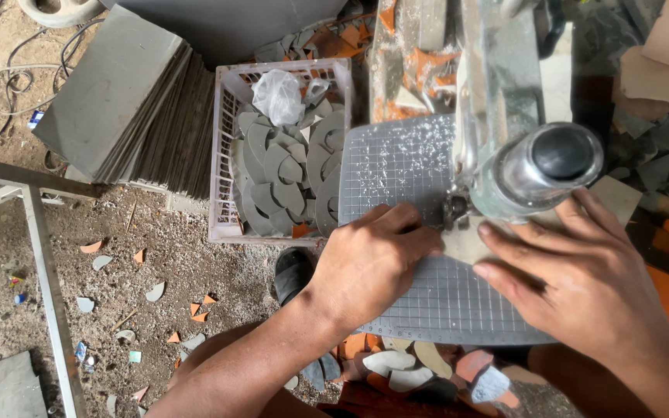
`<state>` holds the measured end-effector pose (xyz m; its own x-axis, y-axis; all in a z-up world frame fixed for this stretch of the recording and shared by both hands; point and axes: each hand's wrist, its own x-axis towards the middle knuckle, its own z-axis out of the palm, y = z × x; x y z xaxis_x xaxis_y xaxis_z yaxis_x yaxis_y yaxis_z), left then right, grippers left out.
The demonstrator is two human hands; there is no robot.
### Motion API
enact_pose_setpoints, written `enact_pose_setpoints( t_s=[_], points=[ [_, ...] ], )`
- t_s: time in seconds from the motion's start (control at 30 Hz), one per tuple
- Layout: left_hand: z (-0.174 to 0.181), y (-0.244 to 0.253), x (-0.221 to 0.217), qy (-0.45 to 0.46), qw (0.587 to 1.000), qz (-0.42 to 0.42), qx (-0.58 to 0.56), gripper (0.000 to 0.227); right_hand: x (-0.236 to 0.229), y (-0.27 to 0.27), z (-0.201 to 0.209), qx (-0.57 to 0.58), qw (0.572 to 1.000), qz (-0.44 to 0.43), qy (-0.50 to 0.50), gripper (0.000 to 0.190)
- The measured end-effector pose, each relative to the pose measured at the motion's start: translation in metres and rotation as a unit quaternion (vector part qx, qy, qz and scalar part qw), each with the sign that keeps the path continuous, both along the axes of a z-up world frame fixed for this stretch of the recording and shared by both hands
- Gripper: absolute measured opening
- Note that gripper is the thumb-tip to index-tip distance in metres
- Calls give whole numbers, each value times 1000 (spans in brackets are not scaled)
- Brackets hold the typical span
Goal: The person uses a vertical band saw to cut curved shapes from a light-colored sheet material. They guide the material with both hands along a marked outline, periodically repositioning the sheet to complete the cut. Finished cutouts are visible in a nearby crate.
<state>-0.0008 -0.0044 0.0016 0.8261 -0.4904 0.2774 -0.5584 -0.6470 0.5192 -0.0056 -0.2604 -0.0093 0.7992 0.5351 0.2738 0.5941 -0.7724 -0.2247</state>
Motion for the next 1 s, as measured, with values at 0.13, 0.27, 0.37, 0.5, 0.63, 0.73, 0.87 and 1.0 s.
enact_pose_setpoints(
  t_s=[0.13,0.27,0.37,0.5,0.63,0.73,0.87,1.0],
  points=[
    [2,-2,3,11,1000,7,2,18,-2,4,3,-18,999,-6,-38,40],
    [1,-4,6,27,999,15,13,18,-4,13,10,-31,999,-35,-28,39],
    [1,-4,8,23,999,20,11,16,-4,17,14,-25,998,-40,-38,37],
    [0,-3,11,37,999,21,5,12,-2,19,14,-26,998,-40,-32,36],
    [0,-5,15,53,998,29,17,10,0,18,13,-18,999,-34,-29,36],
    [2,-7,19,50,997,42,30,9,1,18,13,-17,999,-40,-27,35],
    [4,-8,22,70,996,43,30,12,3,20,14,-13,999,-41,-31,35],
    [5,-8,26,74,996,46,30,15,5,20,14,-6,998,-48,-32,34]
  ],
)
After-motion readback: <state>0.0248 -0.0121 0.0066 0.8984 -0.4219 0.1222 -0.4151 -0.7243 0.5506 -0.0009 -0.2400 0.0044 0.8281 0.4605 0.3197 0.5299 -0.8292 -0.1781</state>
